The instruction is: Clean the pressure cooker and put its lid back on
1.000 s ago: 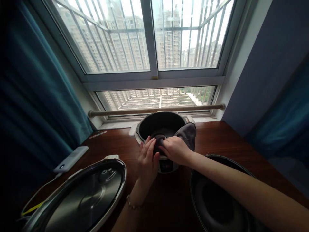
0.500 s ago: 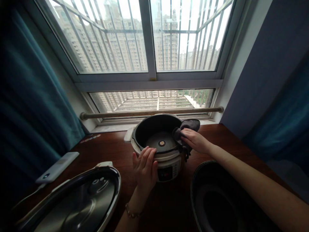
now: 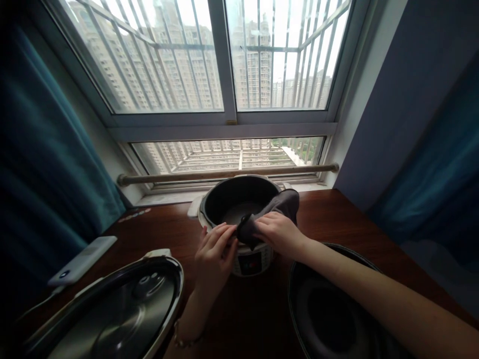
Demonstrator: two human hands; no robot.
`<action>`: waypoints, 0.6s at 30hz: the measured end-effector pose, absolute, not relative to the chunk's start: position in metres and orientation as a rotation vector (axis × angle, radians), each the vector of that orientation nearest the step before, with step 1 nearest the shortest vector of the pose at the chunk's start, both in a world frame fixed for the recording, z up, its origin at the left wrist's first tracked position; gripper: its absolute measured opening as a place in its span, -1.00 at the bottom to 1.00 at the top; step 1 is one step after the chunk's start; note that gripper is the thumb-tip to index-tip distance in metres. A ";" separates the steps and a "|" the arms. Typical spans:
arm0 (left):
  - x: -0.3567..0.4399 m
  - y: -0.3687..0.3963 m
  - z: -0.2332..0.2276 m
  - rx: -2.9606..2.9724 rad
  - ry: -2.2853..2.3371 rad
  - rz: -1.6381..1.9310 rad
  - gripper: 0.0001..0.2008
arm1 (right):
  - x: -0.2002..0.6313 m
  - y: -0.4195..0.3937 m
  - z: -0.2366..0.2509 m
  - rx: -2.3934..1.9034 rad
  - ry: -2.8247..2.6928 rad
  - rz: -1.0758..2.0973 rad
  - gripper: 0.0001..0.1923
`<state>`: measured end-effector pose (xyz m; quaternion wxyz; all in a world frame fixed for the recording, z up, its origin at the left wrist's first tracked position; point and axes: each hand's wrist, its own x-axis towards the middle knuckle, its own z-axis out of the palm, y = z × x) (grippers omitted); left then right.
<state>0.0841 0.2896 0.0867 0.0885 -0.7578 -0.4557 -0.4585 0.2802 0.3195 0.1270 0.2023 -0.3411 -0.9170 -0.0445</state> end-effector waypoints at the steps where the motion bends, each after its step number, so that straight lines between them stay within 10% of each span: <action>1: 0.083 0.289 0.088 -2.274 -1.356 -1.348 -0.71 | 0.271 0.319 0.129 -0.972 -2.583 -0.131 -0.77; 9: 0.076 0.288 0.091 -2.345 -1.381 -1.310 -0.46 | 0.249 0.320 0.131 -1.021 -2.561 -0.063 -0.78; 18: 0.074 0.284 0.099 -2.414 -1.358 -1.143 -0.68 | 0.315 0.339 0.132 -0.794 -2.589 0.100 -0.78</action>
